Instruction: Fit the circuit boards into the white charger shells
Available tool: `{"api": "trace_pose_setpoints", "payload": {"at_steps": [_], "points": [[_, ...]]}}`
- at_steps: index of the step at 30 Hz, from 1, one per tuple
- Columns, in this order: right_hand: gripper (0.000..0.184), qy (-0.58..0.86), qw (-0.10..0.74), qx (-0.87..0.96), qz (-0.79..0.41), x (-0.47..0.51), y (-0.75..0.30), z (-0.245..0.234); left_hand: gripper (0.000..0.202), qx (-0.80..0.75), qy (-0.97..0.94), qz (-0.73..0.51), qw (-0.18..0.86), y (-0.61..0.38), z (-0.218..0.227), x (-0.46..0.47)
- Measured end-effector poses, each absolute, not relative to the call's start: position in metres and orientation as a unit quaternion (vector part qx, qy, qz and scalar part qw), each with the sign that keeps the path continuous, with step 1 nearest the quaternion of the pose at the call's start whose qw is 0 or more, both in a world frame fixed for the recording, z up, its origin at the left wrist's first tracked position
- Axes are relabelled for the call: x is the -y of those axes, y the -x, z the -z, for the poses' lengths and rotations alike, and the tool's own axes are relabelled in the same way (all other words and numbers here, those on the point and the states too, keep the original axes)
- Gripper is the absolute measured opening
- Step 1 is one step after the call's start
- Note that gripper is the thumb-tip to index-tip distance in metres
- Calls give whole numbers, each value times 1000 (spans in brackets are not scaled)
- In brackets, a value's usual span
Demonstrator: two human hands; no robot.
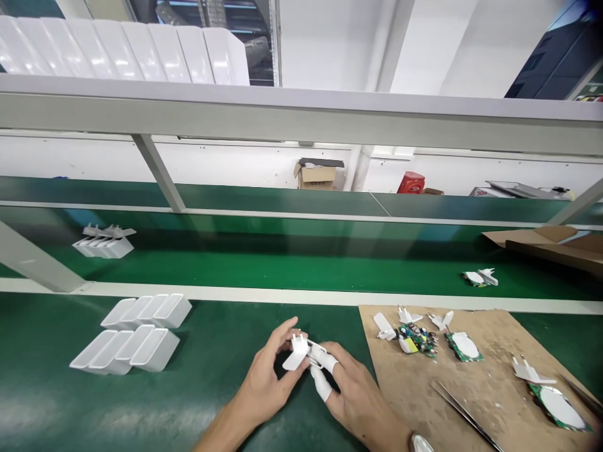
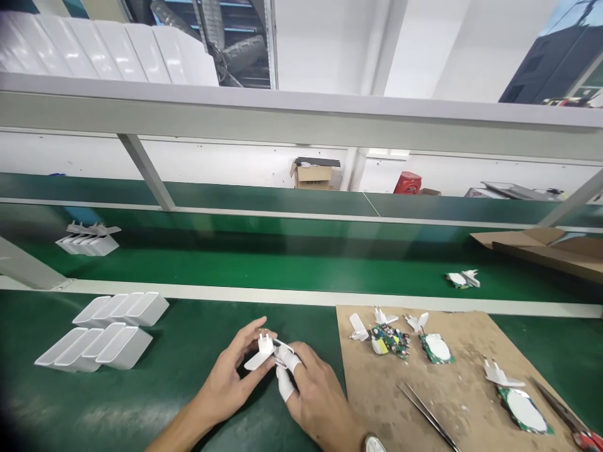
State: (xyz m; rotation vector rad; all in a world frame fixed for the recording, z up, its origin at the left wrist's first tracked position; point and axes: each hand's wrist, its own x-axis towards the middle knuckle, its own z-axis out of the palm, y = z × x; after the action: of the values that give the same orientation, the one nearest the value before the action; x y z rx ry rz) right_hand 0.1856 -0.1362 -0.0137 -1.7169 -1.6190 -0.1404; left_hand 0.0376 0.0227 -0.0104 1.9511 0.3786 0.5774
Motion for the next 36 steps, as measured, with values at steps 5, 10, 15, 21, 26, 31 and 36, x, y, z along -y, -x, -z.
{"api": "trace_pose_setpoints", "payload": {"at_steps": [5, 10, 15, 21, 26, 31, 36], "points": [[42, 671, 388, 631, 32, 137, -184, 6, 65, -159, -784, -233, 554, -41, 7, -27], [38, 682, 390, 616, -48, 137, -185, 1, 65, -160, -777, -232, 563, -43, 2, -26], [39, 645, 526, 549, -75, 139, -190, 13, 67, -171, -766, -225, 578, -42, -1, -25], [33, 653, 467, 593, -53, 138, -187, 8, 67, -151, -759, -232, 590, -42, 0, -27], [33, 609, 636, 408, -242, 126, -180, 9, 85, -167, -764, -267, 564, -39, 5, -21], [53, 484, 724, 239, -429, 124, -167, -1, 89, -96, -843, -357, 391, -40, 9, -1], [52, 462, 724, 228, -458, 125, -160, -6, 83, -90, -852, -405, 320, -43, 6, 5]]}}
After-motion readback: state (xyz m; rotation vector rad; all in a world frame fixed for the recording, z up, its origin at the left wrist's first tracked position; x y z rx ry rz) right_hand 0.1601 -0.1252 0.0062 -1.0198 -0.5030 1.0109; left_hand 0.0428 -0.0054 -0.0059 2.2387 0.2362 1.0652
